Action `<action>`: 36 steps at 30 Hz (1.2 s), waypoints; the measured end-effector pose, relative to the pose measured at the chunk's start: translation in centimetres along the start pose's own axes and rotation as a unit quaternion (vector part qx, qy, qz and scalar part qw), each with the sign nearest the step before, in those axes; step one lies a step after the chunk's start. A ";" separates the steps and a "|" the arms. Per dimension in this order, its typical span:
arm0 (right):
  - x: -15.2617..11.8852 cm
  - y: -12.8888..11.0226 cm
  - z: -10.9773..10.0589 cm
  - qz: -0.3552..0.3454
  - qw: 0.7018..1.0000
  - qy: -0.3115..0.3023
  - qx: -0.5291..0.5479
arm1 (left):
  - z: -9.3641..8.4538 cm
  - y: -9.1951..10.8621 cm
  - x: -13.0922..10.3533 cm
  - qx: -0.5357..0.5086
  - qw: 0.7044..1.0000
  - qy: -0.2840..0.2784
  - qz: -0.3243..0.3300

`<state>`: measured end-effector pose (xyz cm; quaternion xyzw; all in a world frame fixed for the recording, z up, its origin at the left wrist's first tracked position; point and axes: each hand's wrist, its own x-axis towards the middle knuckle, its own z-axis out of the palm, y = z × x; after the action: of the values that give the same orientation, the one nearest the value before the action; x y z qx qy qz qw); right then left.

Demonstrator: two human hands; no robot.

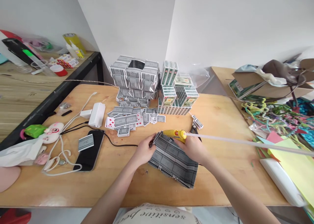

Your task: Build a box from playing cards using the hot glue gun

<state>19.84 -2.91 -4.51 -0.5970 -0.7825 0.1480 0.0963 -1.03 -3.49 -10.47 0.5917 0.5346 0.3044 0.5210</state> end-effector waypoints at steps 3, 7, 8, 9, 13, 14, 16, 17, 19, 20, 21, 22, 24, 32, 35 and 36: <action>-0.2 -0.1 0.7 -0.039 0.998 0.028 -0.028 | 0.0 0.1 0.0 0.013 1.000 0.004 0.001; -0.6 -0.4 1.2 -0.065 0.995 0.056 -0.053 | 0.0 0.1 0.0 0.026 1.000 0.007 0.006; -0.7 -0.5 1.3 -0.067 0.994 0.063 -0.056 | 0.0 0.2 0.0 0.029 1.000 0.007 0.006; -0.7 -0.5 1.5 -0.068 0.994 0.069 -0.059 | 0.0 0.2 0.0 0.034 0.999 0.005 0.004; -0.9 -0.4 1.8 -0.063 0.992 0.087 -0.062 | 0.0 0.3 0.0 0.046 0.999 0.001 -0.002; -0.9 -0.3 1.9 -0.060 0.992 0.089 -0.062 | 0.0 0.3 0.0 0.046 0.999 0.003 -0.002; -0.9 -0.2 1.9 -0.055 0.992 0.089 -0.063 | 0.0 0.2 0.0 0.045 0.999 0.007 -0.002; -0.9 -0.2 1.8 -0.053 0.993 0.087 -0.064 | 0.1 0.2 0.0 0.044 0.999 0.009 -0.004; -0.9 -0.2 1.7 -0.049 0.993 0.084 -0.065 | 0.1 0.2 0.0 0.045 0.999 0.009 -0.008; -0.9 -0.2 1.7 -0.046 0.993 0.083 -0.066 | 0.1 0.2 0.0 0.045 0.999 0.008 -0.010; -0.9 -0.2 1.6 -0.044 0.994 0.081 -0.066 | 0.1 0.3 0.0 0.045 0.999 0.008 -0.011; -0.9 -0.3 1.6 -0.041 0.994 0.079 -0.065 | 0.1 0.3 0.0 0.044 0.999 0.009 -0.011; -0.9 -0.3 1.6 -0.039 0.994 0.075 -0.064 | 0.1 0.3 0.0 0.042 0.999 0.009 -0.007; -1.0 -0.2 1.7 -0.026 0.996 0.074 -0.040 | 0.1 0.0 0.0 0.034 0.999 0.011 0.000; -1.1 -0.3 1.6 -0.021 0.996 0.069 -0.043 | 0.1 0.0 0.0 0.044 0.999 0.008 0.002; -1.1 -0.3 1.5 -0.019 0.997 0.067 -0.045 | 0.1 0.1 0.0 0.048 0.999 0.009 0.004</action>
<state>19.31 -4.21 -5.80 -0.5947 -0.7910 0.0706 0.1247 -0.96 -3.51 -10.44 0.6155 0.5511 0.2859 0.4855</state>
